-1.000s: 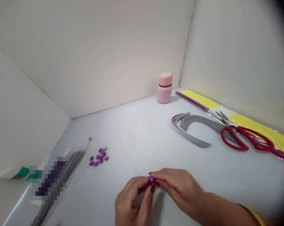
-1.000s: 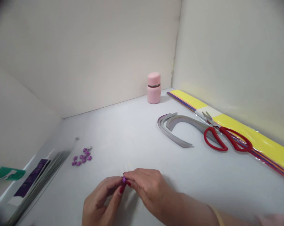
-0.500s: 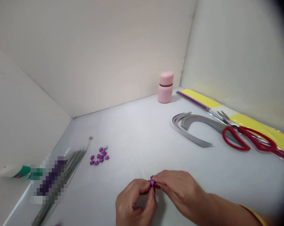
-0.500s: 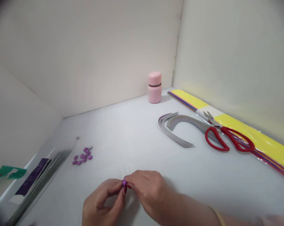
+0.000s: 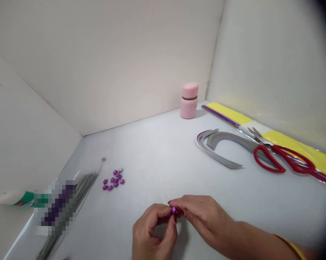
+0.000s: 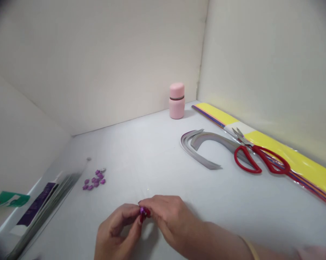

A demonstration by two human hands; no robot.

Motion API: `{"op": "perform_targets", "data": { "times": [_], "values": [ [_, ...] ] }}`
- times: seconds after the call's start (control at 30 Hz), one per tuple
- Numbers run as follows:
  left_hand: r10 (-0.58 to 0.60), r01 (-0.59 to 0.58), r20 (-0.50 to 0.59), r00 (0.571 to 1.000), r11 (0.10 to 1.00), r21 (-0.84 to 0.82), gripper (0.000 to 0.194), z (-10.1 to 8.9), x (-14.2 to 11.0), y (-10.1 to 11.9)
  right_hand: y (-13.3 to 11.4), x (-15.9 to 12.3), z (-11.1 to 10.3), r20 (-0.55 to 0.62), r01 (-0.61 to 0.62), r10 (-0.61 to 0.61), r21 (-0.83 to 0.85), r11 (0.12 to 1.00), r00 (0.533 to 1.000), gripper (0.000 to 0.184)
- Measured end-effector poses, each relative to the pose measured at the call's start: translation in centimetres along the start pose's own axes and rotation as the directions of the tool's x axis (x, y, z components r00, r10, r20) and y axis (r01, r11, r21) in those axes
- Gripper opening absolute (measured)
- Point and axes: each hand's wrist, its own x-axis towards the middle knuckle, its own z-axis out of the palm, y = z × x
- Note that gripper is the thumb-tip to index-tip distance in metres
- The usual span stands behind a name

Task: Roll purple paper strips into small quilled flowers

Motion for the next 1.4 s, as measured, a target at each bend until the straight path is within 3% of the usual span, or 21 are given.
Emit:
{"op": "perform_targets", "data": {
  "times": [0.27, 0.4, 0.73, 0.9, 1.03, 1.13, 1.2, 1.23, 1.3, 1.4],
  "values": [
    [-0.075, 0.074, -0.035, 0.997, 0.997, -0.032, 0.016, 0.1, -0.3, -0.6, 0.0, 0.2, 0.0, -0.127, 0.011, -0.02, -0.07, 0.997, 0.992, 0.018],
    [-0.013, 0.014, -0.032, 0.999, 1.0, 0.028, 0.015, 0.1, -0.3, -0.5, 0.0, 0.2, 0.1, -0.163, 0.054, -0.072, -0.117, 0.992, 0.984, 0.017],
    [0.184, -0.181, -0.005, 0.983, 0.968, 0.171, 0.016, -0.2, -0.2, -0.5, 0.3, 0.1, 0.4, -0.121, 0.105, -0.122, -0.141, 0.984, 0.985, 0.019],
    [0.233, -0.229, 0.002, 0.973, 0.956, 0.186, 0.017, -0.3, 0.0, -0.1, 0.4, -0.2, 0.5, -0.065, 0.165, -0.188, -0.262, 0.951, 0.98, 0.025],
    [0.212, -0.214, 0.03, 0.977, 0.957, 0.198, 0.016, -0.4, 0.1, 0.1, 0.3, -0.3, 0.5, -0.032, 0.155, -0.173, -0.314, 0.937, 0.984, 0.03],
    [0.119, -0.128, 0.063, 0.991, 0.975, 0.182, 0.014, -0.4, 0.3, -0.1, 0.3, -0.1, 0.6, -0.026, 0.04, -0.045, -0.167, 0.985, 0.999, 0.028],
    [0.032, -0.042, 0.073, 0.997, 0.99, 0.135, 0.012, -0.3, 0.2, -0.3, 0.3, 0.2, 0.6, -0.028, -0.156, 0.157, 0.051, 0.986, 0.987, 0.023],
    [-0.003, -0.004, 0.067, 0.998, 0.994, 0.106, 0.011, -0.2, 0.2, -0.4, 0.2, 0.3, 0.6, -0.013, -0.267, 0.275, 0.195, 0.944, 0.961, 0.021],
    [-0.023, 0.022, 0.028, 0.999, 0.998, 0.055, 0.014, -0.1, 0.1, -0.6, 0.0, 0.7, 0.5, 0.065, -0.44, 0.467, 0.468, 0.766, 0.882, 0.021],
    [0.043, -0.043, 0.001, 0.999, 0.999, 0.025, 0.025, -0.2, 0.1, -0.6, -0.2, 1.3, 0.4, 0.193, -0.519, 0.556, 0.679, 0.519, 0.808, 0.028]
  ]
}}
